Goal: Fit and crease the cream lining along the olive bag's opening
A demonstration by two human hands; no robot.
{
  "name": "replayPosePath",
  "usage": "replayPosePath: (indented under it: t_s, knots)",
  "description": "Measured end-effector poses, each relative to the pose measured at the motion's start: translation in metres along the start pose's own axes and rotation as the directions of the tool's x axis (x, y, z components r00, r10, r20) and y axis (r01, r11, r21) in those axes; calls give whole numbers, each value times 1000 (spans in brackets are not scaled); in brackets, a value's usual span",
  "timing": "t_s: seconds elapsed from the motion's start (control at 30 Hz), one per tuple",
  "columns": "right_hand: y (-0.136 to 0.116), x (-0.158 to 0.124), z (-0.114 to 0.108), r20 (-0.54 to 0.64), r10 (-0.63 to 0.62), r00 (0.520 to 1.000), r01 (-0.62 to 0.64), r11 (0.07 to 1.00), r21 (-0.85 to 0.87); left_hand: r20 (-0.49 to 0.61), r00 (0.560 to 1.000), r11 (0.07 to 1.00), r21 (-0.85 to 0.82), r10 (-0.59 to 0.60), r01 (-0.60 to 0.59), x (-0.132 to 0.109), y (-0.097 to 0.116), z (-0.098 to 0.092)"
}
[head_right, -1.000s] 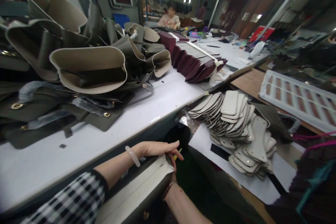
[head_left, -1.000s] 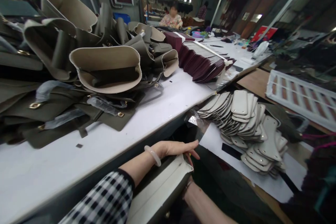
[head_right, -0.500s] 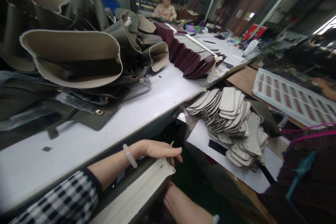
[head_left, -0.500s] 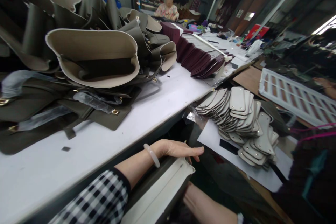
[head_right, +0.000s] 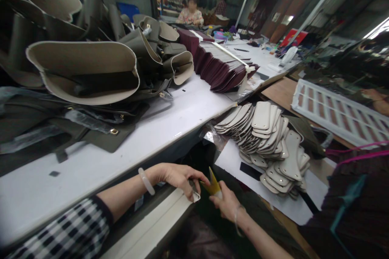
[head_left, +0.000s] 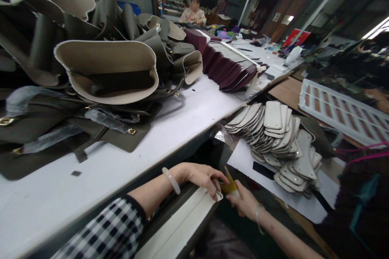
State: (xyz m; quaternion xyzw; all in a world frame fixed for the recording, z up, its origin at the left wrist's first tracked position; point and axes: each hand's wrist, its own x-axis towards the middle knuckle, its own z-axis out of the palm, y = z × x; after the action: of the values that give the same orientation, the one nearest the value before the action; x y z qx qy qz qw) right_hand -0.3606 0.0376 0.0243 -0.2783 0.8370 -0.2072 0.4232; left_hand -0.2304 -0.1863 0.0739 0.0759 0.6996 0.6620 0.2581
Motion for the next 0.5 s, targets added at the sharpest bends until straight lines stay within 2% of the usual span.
replayPosePath:
  t_s: [0.03,0.1,0.17,0.2,0.27,0.3,0.4,0.5]
  knots:
    - [9,-7,-19,14,-30,999,30,999,15,2,1000,1000,-26,-16,16,1,0,1]
    - [13,-27,-56,149,-83,985,66,991,112,-12,999,998,-52,-47,46,1,2,2]
    - [1,-47,-80,364,-75,929,9,984,181,-30,997,997,-38,-64,63,2,4,2]
    - [-10,-55,-84,445,-48,894,-34,984,176,-38,997,997,-31,-70,69,2,5,3]
    - [-35,-64,-81,543,12,839,-93,988,123,-52,996,997,-32,-77,76,2,8,3]
    - [-46,-64,-75,560,28,828,-95,991,92,-57,995,996,-42,-81,79,2,9,3]
    - [-65,-54,-54,552,-4,834,-8,1000,19,-98,990,995,-11,-103,103,1,13,3]
    - [-66,-42,-44,533,-75,843,84,996,6,-165,980,986,98,-114,131,0,14,1]
